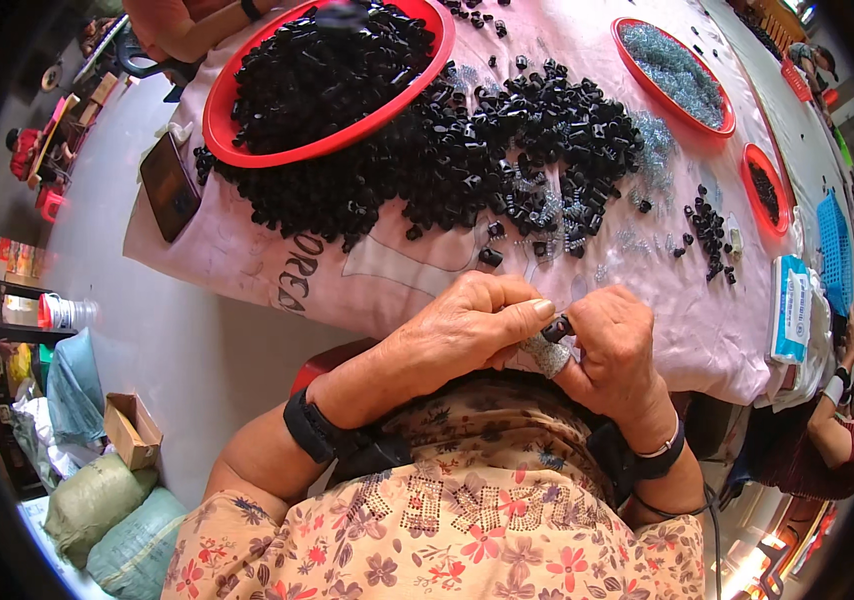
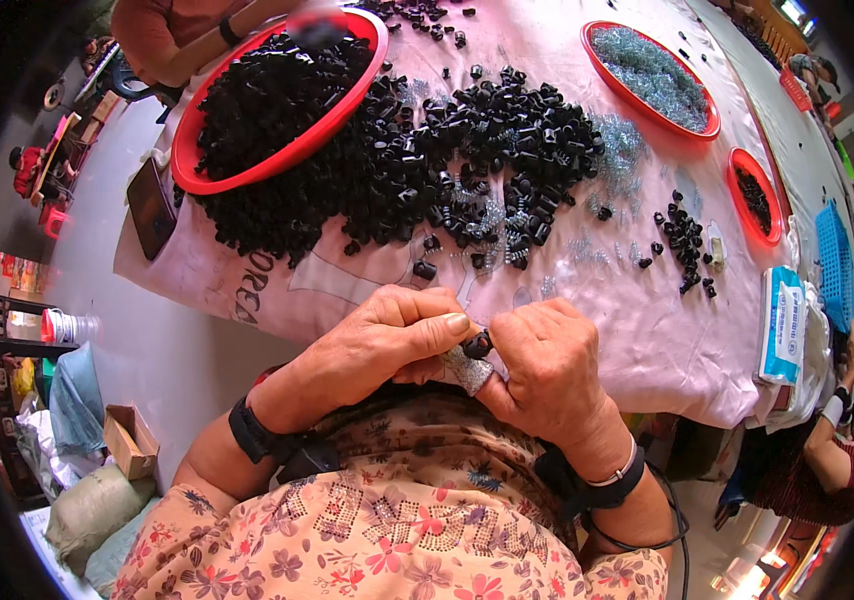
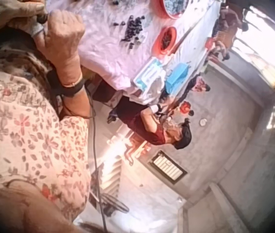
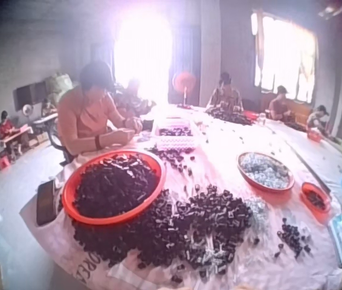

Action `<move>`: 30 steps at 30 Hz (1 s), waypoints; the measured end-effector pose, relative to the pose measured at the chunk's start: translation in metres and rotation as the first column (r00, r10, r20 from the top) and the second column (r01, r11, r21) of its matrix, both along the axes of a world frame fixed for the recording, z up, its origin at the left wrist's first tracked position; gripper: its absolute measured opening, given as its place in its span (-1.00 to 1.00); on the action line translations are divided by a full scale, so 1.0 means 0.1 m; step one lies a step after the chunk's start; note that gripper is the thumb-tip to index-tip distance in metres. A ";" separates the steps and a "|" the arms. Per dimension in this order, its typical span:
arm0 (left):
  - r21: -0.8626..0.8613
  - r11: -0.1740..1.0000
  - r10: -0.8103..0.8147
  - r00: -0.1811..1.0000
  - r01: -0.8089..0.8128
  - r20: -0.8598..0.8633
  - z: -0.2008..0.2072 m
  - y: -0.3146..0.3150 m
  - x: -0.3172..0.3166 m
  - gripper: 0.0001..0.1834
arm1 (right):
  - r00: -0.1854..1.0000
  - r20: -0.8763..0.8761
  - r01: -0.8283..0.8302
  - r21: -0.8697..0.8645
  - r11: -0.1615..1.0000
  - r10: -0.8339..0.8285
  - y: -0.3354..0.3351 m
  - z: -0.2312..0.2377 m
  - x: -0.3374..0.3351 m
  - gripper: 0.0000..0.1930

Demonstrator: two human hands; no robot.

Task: Assembling small plastic clips with metal rivets by hand at a production table.

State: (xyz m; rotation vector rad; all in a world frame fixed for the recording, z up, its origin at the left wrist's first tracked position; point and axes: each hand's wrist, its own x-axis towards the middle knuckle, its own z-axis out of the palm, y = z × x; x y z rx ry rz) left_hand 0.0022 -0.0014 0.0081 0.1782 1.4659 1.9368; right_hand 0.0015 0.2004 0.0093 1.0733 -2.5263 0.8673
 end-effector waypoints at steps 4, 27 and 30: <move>-0.020 1.000 0.002 1.000 -0.002 0.003 0.09 -0.01 0.03 -0.76 | 1.000 -0.001 -0.011 0.020 1.000 0.011 0.01 -0.01 0.00 -0.73; -0.212 0.522 0.543 0.513 -0.826 -0.665 1.00 -1.46 -1.37 -0.83 | 0.995 0.018 0.099 -0.041 0.994 -0.098 0.05 -0.03 0.07 -0.89; -0.100 0.481 0.614 0.416 -0.871 -0.670 1.00 -1.47 -1.36 -0.84 | 0.993 0.037 0.114 -0.004 0.993 -0.114 0.06 0.00 0.05 -0.89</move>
